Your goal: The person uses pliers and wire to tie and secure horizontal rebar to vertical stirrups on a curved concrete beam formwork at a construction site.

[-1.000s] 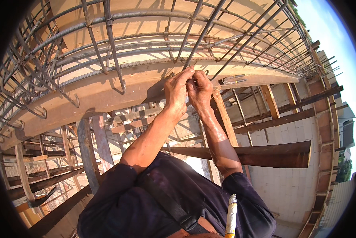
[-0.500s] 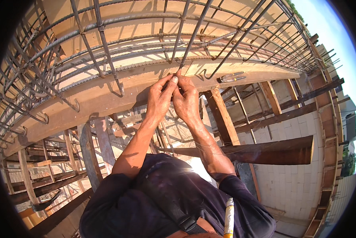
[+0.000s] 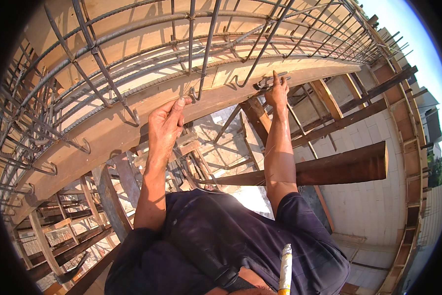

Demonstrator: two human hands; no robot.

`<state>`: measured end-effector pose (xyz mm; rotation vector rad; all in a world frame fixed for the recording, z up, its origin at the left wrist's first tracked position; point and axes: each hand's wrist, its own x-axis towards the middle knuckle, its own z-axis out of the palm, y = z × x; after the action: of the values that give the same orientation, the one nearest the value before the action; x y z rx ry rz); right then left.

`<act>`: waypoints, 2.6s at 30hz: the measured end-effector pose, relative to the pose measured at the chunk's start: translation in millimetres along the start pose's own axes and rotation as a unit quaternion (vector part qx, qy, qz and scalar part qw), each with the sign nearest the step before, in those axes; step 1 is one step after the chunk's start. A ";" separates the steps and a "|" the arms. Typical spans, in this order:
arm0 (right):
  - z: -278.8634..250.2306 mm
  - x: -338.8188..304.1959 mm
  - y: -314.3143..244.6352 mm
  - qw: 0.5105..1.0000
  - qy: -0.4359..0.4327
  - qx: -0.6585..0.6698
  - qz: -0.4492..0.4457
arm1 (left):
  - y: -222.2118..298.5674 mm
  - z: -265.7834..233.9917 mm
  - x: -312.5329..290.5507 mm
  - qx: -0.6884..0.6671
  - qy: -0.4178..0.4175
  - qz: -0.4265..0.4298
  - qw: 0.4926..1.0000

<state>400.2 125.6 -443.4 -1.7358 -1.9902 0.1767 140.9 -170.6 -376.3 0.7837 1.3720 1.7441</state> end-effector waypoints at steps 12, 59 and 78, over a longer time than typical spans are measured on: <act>-4.9 27.1 10.0 0.993 -0.003 -0.093 -0.078 | -1.5 -12.1 -9.1 -0.016 -0.014 -0.022 1.000; -141.5 -90.2 -166.4 0.866 -0.475 0.107 -0.114 | 6.7 25.2 -38.6 0.194 -0.049 0.229 0.953; -76.1 -136.8 -151.9 0.940 -0.267 0.180 -0.116 | -20.8 17.9 -28.6 0.084 -0.059 0.078 0.992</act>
<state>307.4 -49.9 -353.0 -1.2919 -2.3255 0.9544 174.6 -183.5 -392.6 1.0945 1.4223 1.6857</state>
